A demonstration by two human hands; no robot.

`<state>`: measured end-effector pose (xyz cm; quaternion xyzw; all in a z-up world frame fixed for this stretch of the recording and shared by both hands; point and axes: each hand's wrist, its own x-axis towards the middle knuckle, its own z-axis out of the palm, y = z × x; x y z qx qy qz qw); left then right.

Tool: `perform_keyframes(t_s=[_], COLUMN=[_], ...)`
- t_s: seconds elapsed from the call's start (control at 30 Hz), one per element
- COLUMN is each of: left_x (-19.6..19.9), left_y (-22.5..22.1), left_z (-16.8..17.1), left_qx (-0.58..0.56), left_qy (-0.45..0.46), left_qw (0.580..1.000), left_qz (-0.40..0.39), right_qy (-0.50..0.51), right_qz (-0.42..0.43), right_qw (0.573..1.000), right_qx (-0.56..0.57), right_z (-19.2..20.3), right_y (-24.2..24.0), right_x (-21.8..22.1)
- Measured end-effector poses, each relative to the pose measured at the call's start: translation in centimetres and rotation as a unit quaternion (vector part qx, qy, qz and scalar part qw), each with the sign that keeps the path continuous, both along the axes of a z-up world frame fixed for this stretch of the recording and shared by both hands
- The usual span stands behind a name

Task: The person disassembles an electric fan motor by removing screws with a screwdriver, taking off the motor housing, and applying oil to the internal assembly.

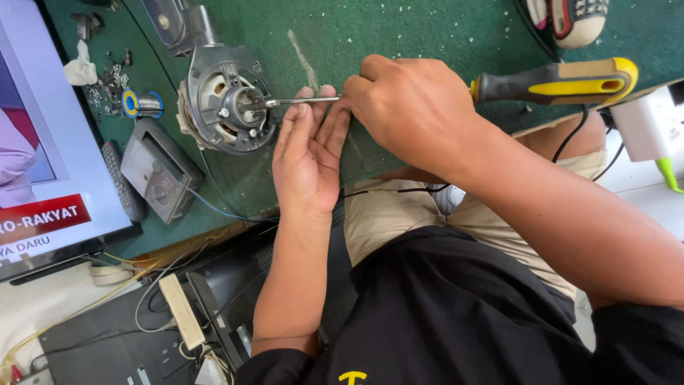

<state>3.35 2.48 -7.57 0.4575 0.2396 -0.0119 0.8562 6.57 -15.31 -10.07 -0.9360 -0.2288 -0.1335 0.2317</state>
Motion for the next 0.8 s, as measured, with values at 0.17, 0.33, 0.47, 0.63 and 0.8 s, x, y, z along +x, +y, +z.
perform_keyframes(t_s=[0.17,0.33,0.47,0.63,0.8], left_x=[0.0,0.1,0.2,0.4,1.3], left_y=[0.0,-0.2,-0.1,-0.4,-0.3], left_z=[-0.4,-0.6,-0.8,-0.6,-1.8], left_qx=[0.005,0.004,0.003,-0.011,-0.054], left_qy=[0.002,-0.009,-0.009,-0.02,-0.039], left_qw=[1.0,1.0,1.0,0.999,0.998], left_qz=[0.017,0.015,0.022,0.028,0.019], right_qy=[-0.01,0.02,0.039,0.074,-0.017], right_qz=[0.0,0.015,0.025,0.049,0.068], right_qw=[1.0,1.0,0.999,0.996,0.996], right_qx=[0.0,-0.015,-0.008,-0.031,-0.047], right_z=[0.3,1.0,1.2,3.0,3.1], right_y=[0.0,-0.2,-0.1,-0.3,0.2], right_x=[-0.1,0.1,0.3,1.4,1.9])
